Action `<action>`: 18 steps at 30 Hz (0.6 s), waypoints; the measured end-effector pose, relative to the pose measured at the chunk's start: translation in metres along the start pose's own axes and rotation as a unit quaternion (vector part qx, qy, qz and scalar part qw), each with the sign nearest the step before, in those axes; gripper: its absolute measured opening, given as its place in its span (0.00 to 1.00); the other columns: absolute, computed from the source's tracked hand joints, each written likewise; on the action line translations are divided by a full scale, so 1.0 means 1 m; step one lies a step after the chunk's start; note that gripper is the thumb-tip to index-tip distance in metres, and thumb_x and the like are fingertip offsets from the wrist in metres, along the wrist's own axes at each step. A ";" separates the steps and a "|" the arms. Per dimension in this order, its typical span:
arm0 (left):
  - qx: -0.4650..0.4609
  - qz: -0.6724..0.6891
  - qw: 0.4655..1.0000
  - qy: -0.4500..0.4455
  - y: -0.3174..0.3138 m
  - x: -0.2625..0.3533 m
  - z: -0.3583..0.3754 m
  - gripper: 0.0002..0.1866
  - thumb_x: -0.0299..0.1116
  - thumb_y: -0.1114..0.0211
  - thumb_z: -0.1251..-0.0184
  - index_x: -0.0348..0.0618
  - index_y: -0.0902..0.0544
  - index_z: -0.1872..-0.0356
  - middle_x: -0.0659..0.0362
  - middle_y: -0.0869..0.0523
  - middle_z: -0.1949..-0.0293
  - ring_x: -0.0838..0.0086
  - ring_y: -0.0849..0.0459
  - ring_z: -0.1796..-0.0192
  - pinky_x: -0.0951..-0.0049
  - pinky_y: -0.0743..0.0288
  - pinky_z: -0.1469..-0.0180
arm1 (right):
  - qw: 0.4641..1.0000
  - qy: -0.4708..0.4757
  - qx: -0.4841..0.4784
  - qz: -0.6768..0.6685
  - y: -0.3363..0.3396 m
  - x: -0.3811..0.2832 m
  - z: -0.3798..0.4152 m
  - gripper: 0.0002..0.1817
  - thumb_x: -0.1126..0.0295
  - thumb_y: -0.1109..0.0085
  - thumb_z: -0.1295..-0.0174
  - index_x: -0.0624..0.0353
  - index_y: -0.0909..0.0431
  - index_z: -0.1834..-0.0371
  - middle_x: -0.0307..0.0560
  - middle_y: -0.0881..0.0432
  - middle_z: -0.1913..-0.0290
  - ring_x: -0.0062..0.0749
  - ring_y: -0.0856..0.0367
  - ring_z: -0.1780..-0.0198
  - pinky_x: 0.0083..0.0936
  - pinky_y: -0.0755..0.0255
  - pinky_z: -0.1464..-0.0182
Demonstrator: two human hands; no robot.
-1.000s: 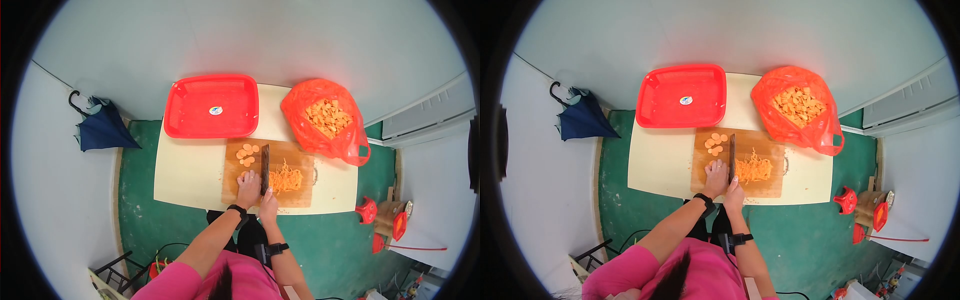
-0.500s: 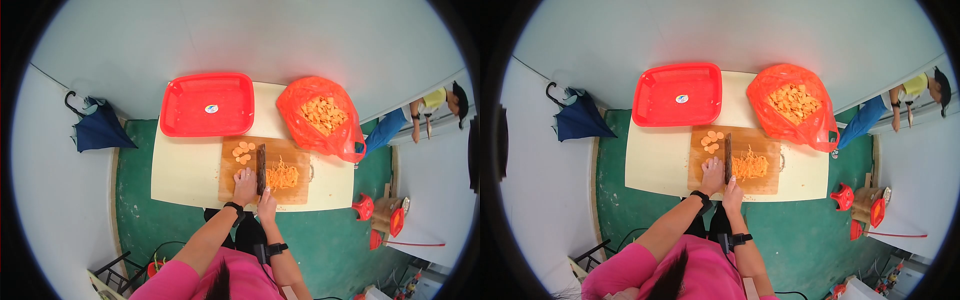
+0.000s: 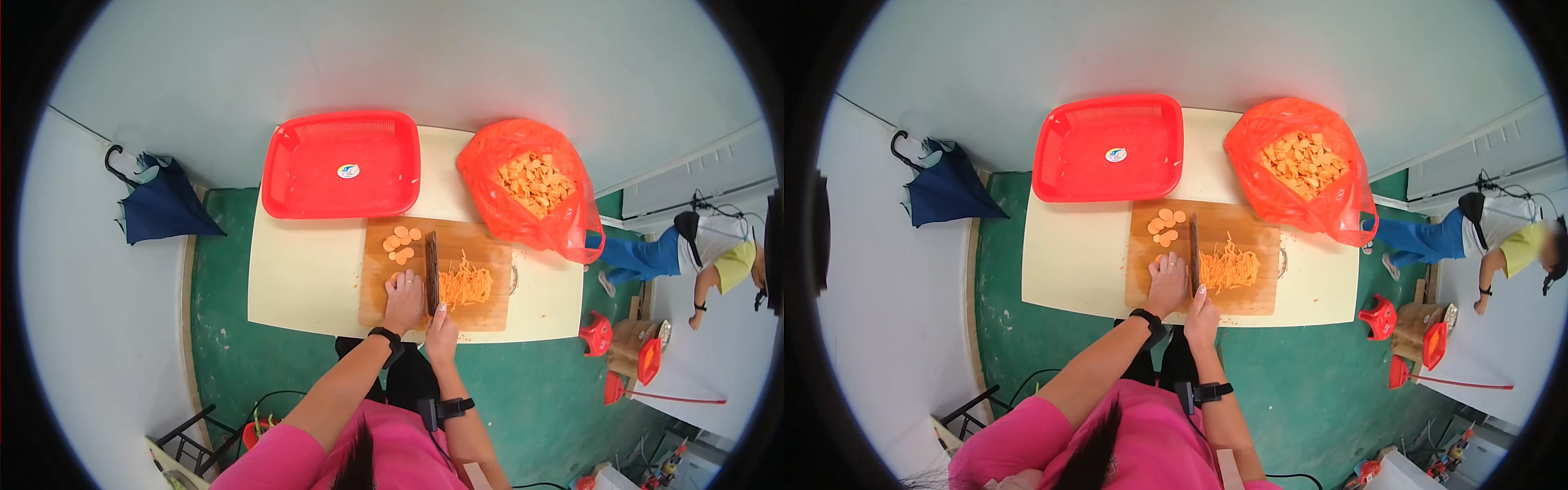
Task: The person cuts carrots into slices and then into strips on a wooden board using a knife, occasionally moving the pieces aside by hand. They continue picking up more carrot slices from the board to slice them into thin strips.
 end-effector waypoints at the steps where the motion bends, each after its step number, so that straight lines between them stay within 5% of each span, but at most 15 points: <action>1: 0.013 -0.002 1.000 -0.005 0.000 0.000 0.000 0.10 0.35 0.42 0.33 0.40 0.24 0.57 0.50 0.25 0.53 0.56 0.28 0.46 0.51 0.41 0.46 | 1.000 0.016 0.014 0.010 0.002 -0.003 0.000 0.35 0.49 0.63 0.21 0.75 0.20 0.67 0.77 0.21 0.70 0.73 0.21 0.63 0.57 0.31 0.59; 18: 0.023 0.060 0.998 0.005 0.004 -0.001 -0.001 0.10 0.33 0.41 0.35 0.40 0.24 0.57 0.50 0.26 0.54 0.55 0.29 0.47 0.51 0.42 0.47 | 1.000 0.007 0.005 -0.021 0.005 0.000 -0.003 0.36 0.48 0.64 0.20 0.73 0.21 0.73 0.69 0.22 0.76 0.66 0.20 0.68 0.54 0.30 0.61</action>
Point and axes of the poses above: each hand's wrist, its own z-axis away from the middle knuckle, its own y-axis out of the back of the hand, x = y × z, the point moved 10 cm from there along -z, towards the middle knuckle
